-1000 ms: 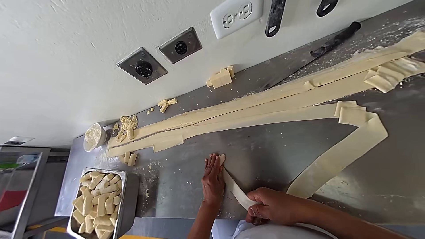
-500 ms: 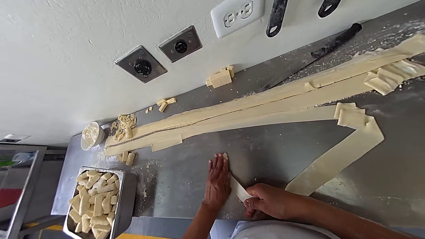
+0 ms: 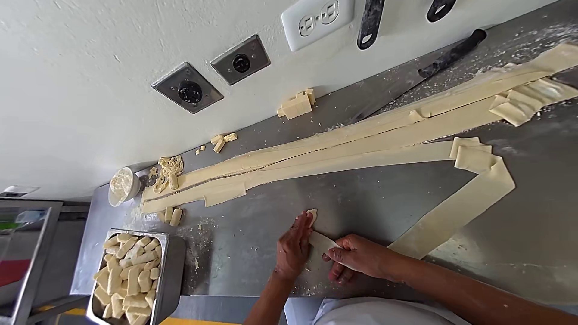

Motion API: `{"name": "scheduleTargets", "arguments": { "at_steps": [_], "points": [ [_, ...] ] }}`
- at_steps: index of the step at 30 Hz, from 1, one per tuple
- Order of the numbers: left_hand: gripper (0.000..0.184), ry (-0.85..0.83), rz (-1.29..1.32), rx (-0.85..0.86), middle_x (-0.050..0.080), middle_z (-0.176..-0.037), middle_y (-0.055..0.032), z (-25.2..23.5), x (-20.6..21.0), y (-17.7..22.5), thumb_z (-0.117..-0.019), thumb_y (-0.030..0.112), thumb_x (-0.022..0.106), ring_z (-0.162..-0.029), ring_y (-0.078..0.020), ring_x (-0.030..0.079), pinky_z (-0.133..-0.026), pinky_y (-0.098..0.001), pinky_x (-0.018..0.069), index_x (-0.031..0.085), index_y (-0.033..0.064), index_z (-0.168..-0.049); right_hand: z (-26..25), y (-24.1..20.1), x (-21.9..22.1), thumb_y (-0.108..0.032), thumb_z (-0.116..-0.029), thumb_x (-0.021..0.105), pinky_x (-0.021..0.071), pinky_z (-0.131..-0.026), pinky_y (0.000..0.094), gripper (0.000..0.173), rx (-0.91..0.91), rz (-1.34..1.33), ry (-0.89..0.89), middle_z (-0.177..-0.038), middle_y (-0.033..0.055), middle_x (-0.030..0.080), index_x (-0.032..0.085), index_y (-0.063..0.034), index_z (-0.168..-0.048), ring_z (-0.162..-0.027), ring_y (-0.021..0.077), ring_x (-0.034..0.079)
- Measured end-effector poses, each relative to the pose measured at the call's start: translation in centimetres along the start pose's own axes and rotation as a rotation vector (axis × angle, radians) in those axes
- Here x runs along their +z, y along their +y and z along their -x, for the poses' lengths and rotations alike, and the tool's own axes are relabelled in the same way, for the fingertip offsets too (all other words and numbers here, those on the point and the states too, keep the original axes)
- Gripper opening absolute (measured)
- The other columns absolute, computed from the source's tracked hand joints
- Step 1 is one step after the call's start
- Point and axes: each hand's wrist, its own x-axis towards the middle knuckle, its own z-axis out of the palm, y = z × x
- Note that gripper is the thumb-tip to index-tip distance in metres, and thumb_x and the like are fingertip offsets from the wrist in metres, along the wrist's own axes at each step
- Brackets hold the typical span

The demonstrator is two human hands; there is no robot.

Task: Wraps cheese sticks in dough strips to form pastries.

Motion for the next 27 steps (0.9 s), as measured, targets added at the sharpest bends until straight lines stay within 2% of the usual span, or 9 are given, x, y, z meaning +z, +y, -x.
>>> {"name": "scheduleTargets", "arguments": {
  "at_steps": [2,3,5,8,13,17,20,22,27],
  "points": [
    [0.042,0.012,0.035,-0.065,0.072,-0.116,-0.0246,0.1,-0.1,-0.6,-0.0911,0.005,0.065,-0.106,-0.0355,0.073,-0.094,-0.0436,0.0582,0.061,-0.0188,-0.126,-0.2,-0.2,-0.3,-0.026,-0.1126,0.041,0.0619,-0.073,0.0274,0.03,0.006,-0.022,0.026,-0.091,0.0029,0.076,0.06,-0.0038,-0.119,-0.078,0.0116,0.075],
    [0.049,-0.021,0.046,-0.081,0.069,-0.123,-0.027,0.3,0.1,-0.5,-0.0898,0.009,0.067,-0.114,-0.0402,0.069,-0.102,-0.0495,0.0534,0.058,-0.0189,-0.129,-0.2,-0.4,-0.4,-0.027,-0.1127,0.041,0.062,-0.072,0.0273,0.03,0.015,-0.03,0.045,-0.091,0.0028,0.076,0.06,-0.0041,-0.118,-0.077,0.0116,0.075],
    [0.043,-0.066,0.039,-0.049,0.068,-0.125,-0.0269,0.5,0.5,-0.1,-0.0879,0.01,0.068,-0.12,-0.0448,0.064,-0.108,-0.0572,0.0468,0.065,-0.0145,-0.124,-0.1,-0.5,-0.7,-0.027,-0.113,0.04,0.0617,-0.072,0.0272,0.03,0.036,-0.033,0.069,-0.091,0.0031,0.076,0.059,-0.0041,-0.118,-0.077,0.0115,0.075],
    [0.032,-0.024,0.008,-0.032,0.07,-0.12,-0.0271,0.3,0.5,-0.1,-0.0876,0.003,0.064,-0.115,-0.0445,0.068,-0.103,-0.0533,0.0523,0.071,-0.012,-0.115,-0.1,-0.5,-0.9,-0.027,-0.1132,0.039,0.0617,-0.072,0.0268,0.031,0.048,-0.013,0.072,-0.093,0.0031,0.076,0.059,-0.004,-0.119,-0.077,0.0112,0.075],
    [0.032,-0.147,0.087,0.03,0.066,-0.127,-0.0278,1.4,-0.6,1.0,-0.0975,0.007,0.052,-0.123,-0.0446,0.063,-0.11,-0.053,0.0462,0.072,-0.0096,-0.116,0.0,-0.9,-0.7,-0.025,-0.1133,0.039,0.0612,-0.07,0.0269,0.029,0.071,-0.024,-0.011,-0.092,0.0033,0.075,0.058,-0.0046,-0.12,-0.077,0.012,0.075],
    [0.027,-0.1,0.169,-0.19,0.066,-0.126,-0.0302,2.1,-0.4,3.6,-0.0944,0.001,0.052,-0.125,-0.046,0.061,-0.112,-0.0526,0.0439,0.073,-0.011,-0.106,-1.1,-1.0,-0.2,-0.025,-0.1128,0.04,0.0615,-0.071,0.0297,0.025,0.077,-0.029,-0.098,-0.098,0.0057,0.074,0.054,-0.007,-0.123,-0.078,0.015,0.075],
    [0.02,-0.076,0.348,-0.467,0.074,-0.116,-0.0196,1.8,-1.7,5.4,-0.0944,-0.001,0.06,-0.111,-0.0236,0.072,-0.098,-0.0341,0.0566,0.072,-0.0106,-0.107,-1.4,-1.7,-0.1,-0.03,-0.1108,0.047,0.0589,-0.072,0.0294,0.029,0.101,0.142,-0.046,-0.106,0.0052,0.07,0.058,-0.0045,-0.122,-0.079,0.012,0.071],
    [0.027,-0.073,0.588,-0.709,0.075,-0.108,-0.0159,0.3,-3.6,5.6,-0.0891,-0.005,0.068,-0.099,-0.0154,0.074,-0.09,-0.0298,0.06,0.065,-0.0132,-0.114,-1.3,-2.3,0.0,-0.034,-0.1086,0.052,0.0566,-0.073,0.0312,0.036,0.02,0.365,-0.007,-0.098,0.0083,0.068,0.063,0.0003,-0.115,-0.078,0.0129,0.067],
    [0.047,-0.327,0.939,-0.942,0.073,-0.113,-0.0105,-2.8,-7.4,4.4,-0.0847,-0.008,0.068,-0.101,-0.0132,0.071,-0.094,-0.0297,0.0577,0.056,-0.0109,-0.13,-1.1,-6.2,0.3,-0.033,-0.1071,0.055,0.0465,-0.091,0.0514,0.043,-0.22,0.878,0.036,-0.104,0.024,0.062,0.066,0.0079,-0.105,-0.1,0.0363,0.06]
  ]
}}
